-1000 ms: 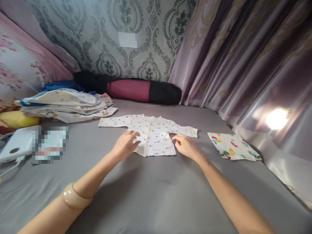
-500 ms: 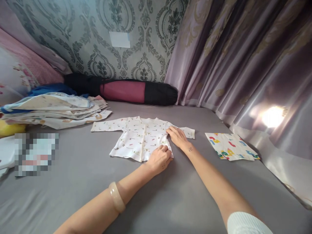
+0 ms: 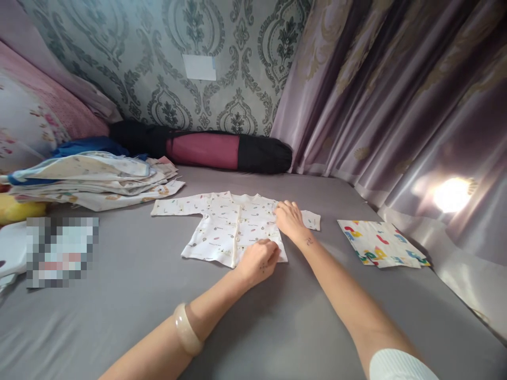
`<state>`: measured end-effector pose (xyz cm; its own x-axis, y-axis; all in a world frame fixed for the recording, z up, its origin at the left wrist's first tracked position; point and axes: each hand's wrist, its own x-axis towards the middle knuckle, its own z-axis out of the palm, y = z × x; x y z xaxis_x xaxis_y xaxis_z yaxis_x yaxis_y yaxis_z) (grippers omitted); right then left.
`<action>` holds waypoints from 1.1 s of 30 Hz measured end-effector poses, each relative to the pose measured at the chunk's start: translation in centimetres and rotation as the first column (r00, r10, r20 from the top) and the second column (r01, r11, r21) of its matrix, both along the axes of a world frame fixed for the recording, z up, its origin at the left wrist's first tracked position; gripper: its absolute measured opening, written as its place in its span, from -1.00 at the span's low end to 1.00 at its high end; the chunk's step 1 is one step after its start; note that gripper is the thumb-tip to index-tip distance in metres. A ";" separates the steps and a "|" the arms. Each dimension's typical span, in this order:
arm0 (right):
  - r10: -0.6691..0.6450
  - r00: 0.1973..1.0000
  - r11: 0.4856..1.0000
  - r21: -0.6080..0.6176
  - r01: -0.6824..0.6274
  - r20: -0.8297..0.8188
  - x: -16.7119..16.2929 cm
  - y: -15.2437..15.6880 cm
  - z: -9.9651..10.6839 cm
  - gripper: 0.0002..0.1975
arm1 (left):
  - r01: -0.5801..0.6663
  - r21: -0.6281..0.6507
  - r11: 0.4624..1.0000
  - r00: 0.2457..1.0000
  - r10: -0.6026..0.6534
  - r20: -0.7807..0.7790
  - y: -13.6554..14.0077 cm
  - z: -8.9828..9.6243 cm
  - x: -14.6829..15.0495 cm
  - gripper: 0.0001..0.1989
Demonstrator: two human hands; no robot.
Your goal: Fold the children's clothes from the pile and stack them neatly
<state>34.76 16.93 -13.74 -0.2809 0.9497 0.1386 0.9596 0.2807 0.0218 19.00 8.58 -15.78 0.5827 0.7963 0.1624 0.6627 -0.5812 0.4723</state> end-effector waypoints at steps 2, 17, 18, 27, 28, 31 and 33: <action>0.033 0.994 0.999 -0.009 -0.034 -0.103 -2.0 -0.4 -0.2 -0.58 | -0.179 0.115 0.977 0.978 0.189 -0.084 0.5 -0.1 -1.1 -0.81; -0.156 0.968 0.981 -0.145 0.129 -0.194 -6.9 3.2 -4.3 -0.46 | -0.347 0.271 0.898 0.878 0.413 -0.241 2.2 -4.1 -3.4 -0.48; -0.178 0.966 0.980 -0.119 0.157 -0.189 -6.8 4.0 -4.1 -0.52 | -0.341 0.268 0.901 0.882 0.406 -0.240 2.3 -3.7 -3.6 -0.49; -0.279 0.942 0.959 -0.097 0.265 -0.188 -5.7 10.1 -3.2 -0.67 | -0.348 0.226 0.910 0.885 0.398 -0.242 4.0 -3.2 -4.9 -0.48; -0.281 0.941 0.958 -0.104 0.266 -0.188 -5.6 10.5 -3.2 -0.69 | -0.361 0.209 0.909 0.878 0.407 -0.252 4.0 -3.7 -4.9 -0.44; -0.291 0.937 0.956 -0.105 0.275 -0.194 -5.4 11.1 -3.6 -0.70 | -0.376 0.176 0.910 0.869 0.412 -0.273 4.0 -4.6 -4.7 -0.37; -0.305 0.932 0.952 -0.097 0.291 -0.196 -5.3 11.2 -3.8 -0.69 | -0.377 0.173 0.910 0.867 0.412 -0.278 3.9 -4.7 -4.6 -0.36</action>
